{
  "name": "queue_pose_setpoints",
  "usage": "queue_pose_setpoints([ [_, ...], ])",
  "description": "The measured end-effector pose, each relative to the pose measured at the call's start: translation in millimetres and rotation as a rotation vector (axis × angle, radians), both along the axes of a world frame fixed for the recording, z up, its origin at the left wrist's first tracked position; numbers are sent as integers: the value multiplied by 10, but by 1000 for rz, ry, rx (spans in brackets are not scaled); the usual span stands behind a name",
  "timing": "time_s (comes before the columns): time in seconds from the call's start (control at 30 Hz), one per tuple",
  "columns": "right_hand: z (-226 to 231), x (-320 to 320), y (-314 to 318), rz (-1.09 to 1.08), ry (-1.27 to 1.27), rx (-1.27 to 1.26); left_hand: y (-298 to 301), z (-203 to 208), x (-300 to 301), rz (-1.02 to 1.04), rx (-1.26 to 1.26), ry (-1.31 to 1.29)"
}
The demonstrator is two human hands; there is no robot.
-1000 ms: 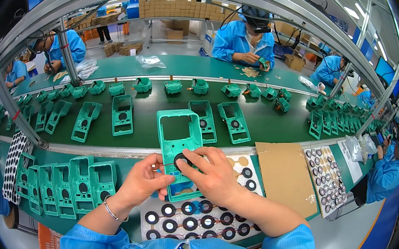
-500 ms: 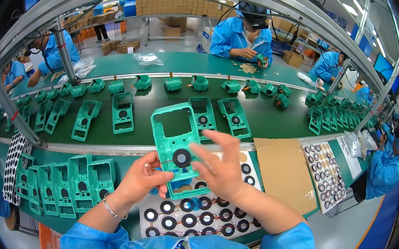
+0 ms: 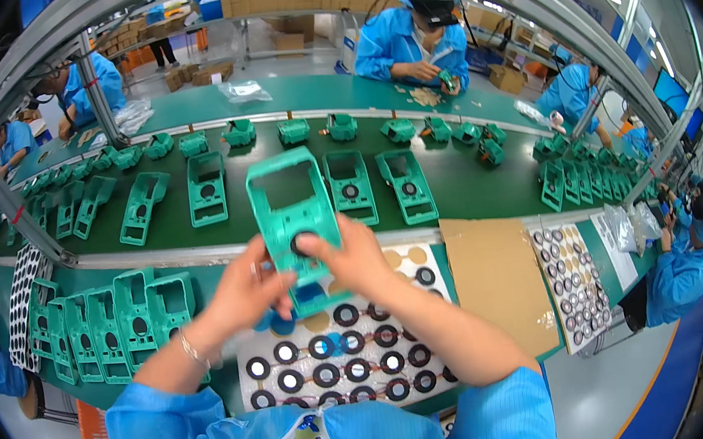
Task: The person manually assembles a round electronic component into a green plastic electronics housing.
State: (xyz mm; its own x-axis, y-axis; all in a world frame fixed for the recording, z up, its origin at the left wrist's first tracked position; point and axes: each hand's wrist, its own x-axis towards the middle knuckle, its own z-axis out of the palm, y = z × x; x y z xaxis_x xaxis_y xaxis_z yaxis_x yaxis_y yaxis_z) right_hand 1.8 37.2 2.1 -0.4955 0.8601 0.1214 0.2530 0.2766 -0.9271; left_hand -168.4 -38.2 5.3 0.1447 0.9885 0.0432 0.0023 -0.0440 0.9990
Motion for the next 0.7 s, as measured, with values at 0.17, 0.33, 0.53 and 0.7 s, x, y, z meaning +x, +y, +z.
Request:
queue_pose_setpoints([
  [0.17, 167, 131, 173, -331, 20, 317, 1018, -25, -334, 128, -76, 236],
  [0.33, 128, 515, -387, 155, -595, 488, 1773, -519, -697, 182, -269, 251],
  [0.53, -115, 638, -609, 175, -866, 911, 1830, -451, -767, 195, -163, 1015],
  [0.7, -111, 567, -586, 189, -888, 1023, 990, -32, -343, 294, 508, 1047],
])
